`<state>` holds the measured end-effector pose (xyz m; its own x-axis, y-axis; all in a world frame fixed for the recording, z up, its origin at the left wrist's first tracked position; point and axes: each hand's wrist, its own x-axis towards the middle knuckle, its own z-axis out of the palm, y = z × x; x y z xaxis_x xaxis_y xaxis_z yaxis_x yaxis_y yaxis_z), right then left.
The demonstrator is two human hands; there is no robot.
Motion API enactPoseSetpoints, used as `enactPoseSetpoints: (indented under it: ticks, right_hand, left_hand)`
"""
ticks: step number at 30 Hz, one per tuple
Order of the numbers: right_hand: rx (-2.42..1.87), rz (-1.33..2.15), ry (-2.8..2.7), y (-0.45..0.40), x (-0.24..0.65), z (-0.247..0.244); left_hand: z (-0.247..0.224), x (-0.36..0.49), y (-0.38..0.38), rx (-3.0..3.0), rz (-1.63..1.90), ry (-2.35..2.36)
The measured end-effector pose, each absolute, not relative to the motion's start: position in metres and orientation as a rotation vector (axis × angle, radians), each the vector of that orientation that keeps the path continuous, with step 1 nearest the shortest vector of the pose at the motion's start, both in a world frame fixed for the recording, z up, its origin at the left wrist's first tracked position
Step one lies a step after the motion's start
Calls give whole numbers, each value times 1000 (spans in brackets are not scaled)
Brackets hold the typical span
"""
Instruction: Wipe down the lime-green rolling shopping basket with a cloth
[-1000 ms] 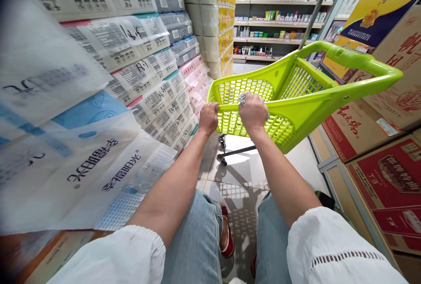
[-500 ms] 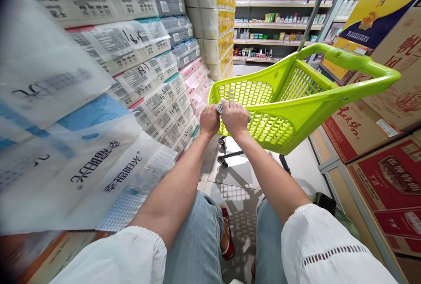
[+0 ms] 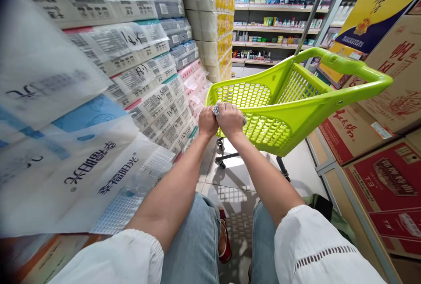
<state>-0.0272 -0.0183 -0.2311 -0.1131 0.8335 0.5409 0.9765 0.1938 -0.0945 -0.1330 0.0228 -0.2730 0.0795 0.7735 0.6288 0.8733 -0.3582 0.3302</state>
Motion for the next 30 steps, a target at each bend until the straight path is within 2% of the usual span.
enactPoseSetpoints:
  ticks: [9, 13, 16, 22, 30]
  right_hand:
    - [-1839, -405, -1749, -25, 36, -216]
    - [-1738, -332, -1804, -20, 32, -220]
    - [-1695, -305, -1846, -17, 22, -224]
    - [-1749, -423, -1890, -24, 39, -223]
    - [-1920, -557, -1643, -24, 87, -219]
  left_hand:
    - [-257, -124, 15, -2162, -1137, -1798]
    - [-248, -97, 17, -2303, -1163, -1602]
    - [-249, -84, 22, -2390, -1138, -1644]
    - [-255, -90, 28, -2427, -1125, -1586]
    - [-257, -80, 29, -2344, -1202, -1661]
